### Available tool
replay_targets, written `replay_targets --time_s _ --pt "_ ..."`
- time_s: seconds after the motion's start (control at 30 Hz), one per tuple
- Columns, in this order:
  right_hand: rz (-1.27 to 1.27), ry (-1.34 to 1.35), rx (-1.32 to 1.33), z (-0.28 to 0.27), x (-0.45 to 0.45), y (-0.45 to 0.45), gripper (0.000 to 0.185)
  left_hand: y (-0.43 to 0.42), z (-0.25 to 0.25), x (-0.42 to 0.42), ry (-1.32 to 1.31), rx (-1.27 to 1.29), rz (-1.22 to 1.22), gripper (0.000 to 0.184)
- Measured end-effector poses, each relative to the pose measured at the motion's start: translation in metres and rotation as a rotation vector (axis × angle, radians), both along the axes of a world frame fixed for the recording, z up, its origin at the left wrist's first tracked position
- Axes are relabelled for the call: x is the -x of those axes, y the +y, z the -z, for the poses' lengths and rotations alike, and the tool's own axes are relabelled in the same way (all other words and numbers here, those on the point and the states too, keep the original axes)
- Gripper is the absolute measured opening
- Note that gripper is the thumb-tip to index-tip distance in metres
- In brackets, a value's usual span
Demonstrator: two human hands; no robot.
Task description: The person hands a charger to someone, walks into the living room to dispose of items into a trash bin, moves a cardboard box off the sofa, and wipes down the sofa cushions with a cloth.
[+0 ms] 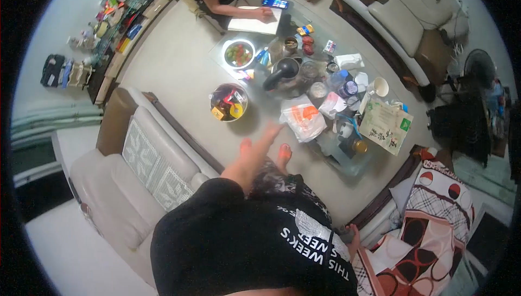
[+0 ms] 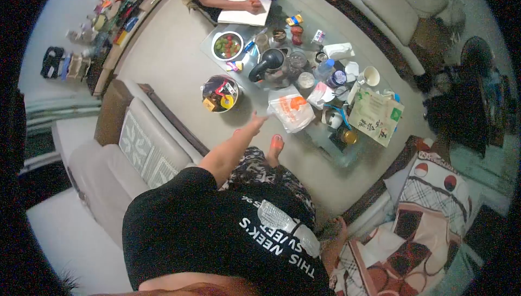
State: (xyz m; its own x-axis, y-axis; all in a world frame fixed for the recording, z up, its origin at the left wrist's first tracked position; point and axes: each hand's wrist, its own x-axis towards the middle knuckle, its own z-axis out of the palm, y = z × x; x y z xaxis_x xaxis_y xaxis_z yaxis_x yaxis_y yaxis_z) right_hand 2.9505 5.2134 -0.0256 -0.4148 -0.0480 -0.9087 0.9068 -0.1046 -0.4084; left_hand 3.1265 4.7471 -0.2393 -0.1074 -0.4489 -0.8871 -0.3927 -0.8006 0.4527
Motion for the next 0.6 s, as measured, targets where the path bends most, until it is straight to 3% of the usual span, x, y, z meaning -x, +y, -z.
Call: replay_targets --time_s 0.07,0.13,0.3,0.37,0.4,0.47,0.5,0.53,0.6 --pt "-0.582 0.418 0.215 0.039 0.017 0.03 0.045 0.023 -0.011 -0.042 0.299 0.162 -0.136 0.081" --pt "-0.589 0.366 0.237 0.066 0.04 0.015 0.045 0.03 -0.012 -0.081 -0.265 0.364 0.53 0.061" --pt "-0.772 0.333 0.209 0.074 0.076 -0.081 0.035 0.087 -0.049 -0.178 -0.322 0.462 0.287 0.039" --pt "-0.627 -0.061 0.208 0.1 0.098 -0.137 0.039 0.117 -0.043 -0.222 -0.358 0.305 0.161 0.036" --pt "-0.726 -0.074 0.236 0.099 0.101 -0.159 0.039 0.134 -0.038 -0.237 -0.386 0.312 0.061 0.036" --pt "-1.239 0.404 0.551 0.081 0.098 -0.181 0.041 0.17 -0.026 -0.26 -0.453 0.338 0.042 0.028" --pt "-1.271 0.423 0.608 0.065 0.081 -0.201 0.037 0.187 -0.031 -0.258 -0.522 0.369 -0.126 0.027" --pt "-1.299 0.438 0.663 0.054 0.069 -0.22 0.032 0.197 -0.027 -0.261 -0.487 0.348 -0.13 0.029" --pt "-1.778 1.026 0.841 0.092 0.092 -0.241 0.028 0.22 -0.014 -0.264 -0.426 0.294 -0.165 0.032"
